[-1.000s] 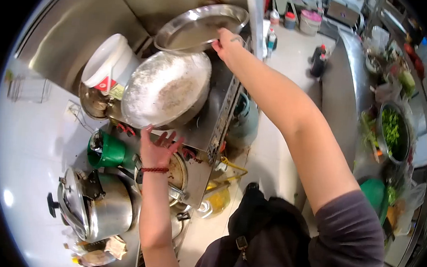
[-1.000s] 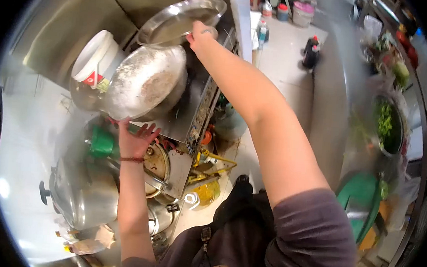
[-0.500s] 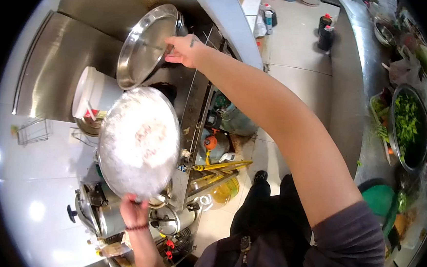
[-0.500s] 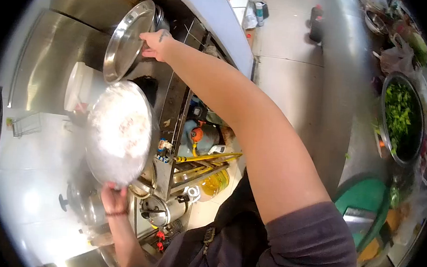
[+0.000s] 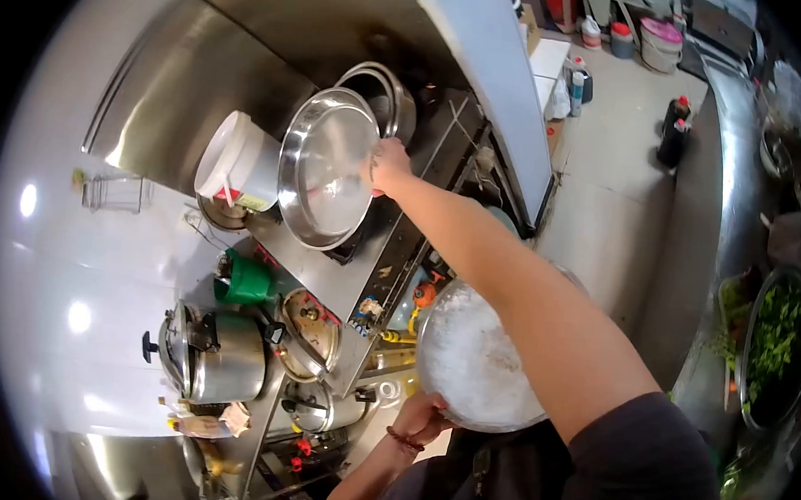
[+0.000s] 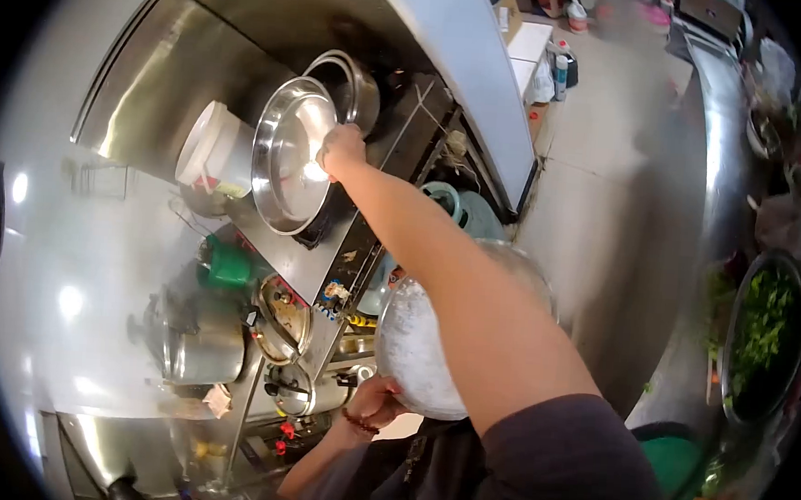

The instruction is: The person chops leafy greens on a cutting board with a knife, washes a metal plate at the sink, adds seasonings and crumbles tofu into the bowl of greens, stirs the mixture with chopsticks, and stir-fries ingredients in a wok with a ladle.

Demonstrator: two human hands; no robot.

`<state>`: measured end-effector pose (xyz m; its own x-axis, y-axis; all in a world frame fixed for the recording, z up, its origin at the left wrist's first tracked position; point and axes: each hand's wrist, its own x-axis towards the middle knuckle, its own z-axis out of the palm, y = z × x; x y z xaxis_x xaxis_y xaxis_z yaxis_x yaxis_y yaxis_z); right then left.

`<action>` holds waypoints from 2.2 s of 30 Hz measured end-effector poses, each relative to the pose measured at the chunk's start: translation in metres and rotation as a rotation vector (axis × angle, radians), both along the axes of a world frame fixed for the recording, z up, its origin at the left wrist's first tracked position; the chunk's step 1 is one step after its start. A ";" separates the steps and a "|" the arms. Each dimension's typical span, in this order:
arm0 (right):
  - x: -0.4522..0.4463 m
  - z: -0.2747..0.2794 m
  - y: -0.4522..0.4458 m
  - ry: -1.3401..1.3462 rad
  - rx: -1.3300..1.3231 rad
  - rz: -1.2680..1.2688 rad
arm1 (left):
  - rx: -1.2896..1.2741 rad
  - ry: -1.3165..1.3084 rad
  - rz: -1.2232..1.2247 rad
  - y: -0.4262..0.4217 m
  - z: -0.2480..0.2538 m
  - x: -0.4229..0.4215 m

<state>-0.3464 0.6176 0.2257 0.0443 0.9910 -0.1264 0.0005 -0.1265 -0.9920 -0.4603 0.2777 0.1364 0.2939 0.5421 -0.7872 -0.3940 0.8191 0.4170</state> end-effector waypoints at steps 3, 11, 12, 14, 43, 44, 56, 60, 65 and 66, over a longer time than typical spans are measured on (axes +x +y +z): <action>-0.013 -0.018 0.019 -0.014 -0.190 0.033 | 0.053 0.024 0.019 0.017 -0.010 -0.001; 0.004 0.013 0.023 0.398 -0.283 0.203 | 0.001 -0.025 0.150 0.078 -0.076 0.011; 0.005 0.010 0.028 0.479 -0.249 0.248 | -0.058 -0.088 0.185 0.092 -0.104 0.008; 0.008 0.012 0.029 0.511 -0.274 0.209 | 0.020 0.022 0.256 0.121 -0.098 0.024; 0.010 0.001 0.014 0.445 -0.252 0.091 | 0.635 -0.427 0.239 0.178 0.020 -0.008; 0.008 0.000 0.011 0.450 -0.244 0.098 | 0.696 -0.405 0.532 0.199 0.055 -0.010; 0.023 -0.017 0.056 0.229 -0.445 -0.074 | 0.769 -0.034 0.841 0.169 0.102 -0.135; 0.022 -0.022 0.077 0.133 -0.202 -0.013 | 0.774 0.221 0.921 0.111 0.108 -0.161; 0.028 0.033 0.056 0.358 -0.115 -0.193 | 0.720 0.326 0.887 0.091 0.078 -0.166; 0.028 0.026 0.079 0.253 -0.130 -0.105 | 0.740 0.314 0.866 0.093 0.071 -0.165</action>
<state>-0.3183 0.6967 0.2517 0.0963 0.9575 -0.2720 -0.2644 -0.2388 -0.9344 -0.6256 0.3703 0.2076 -0.5463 0.8202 -0.1699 -0.4952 -0.1527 0.8552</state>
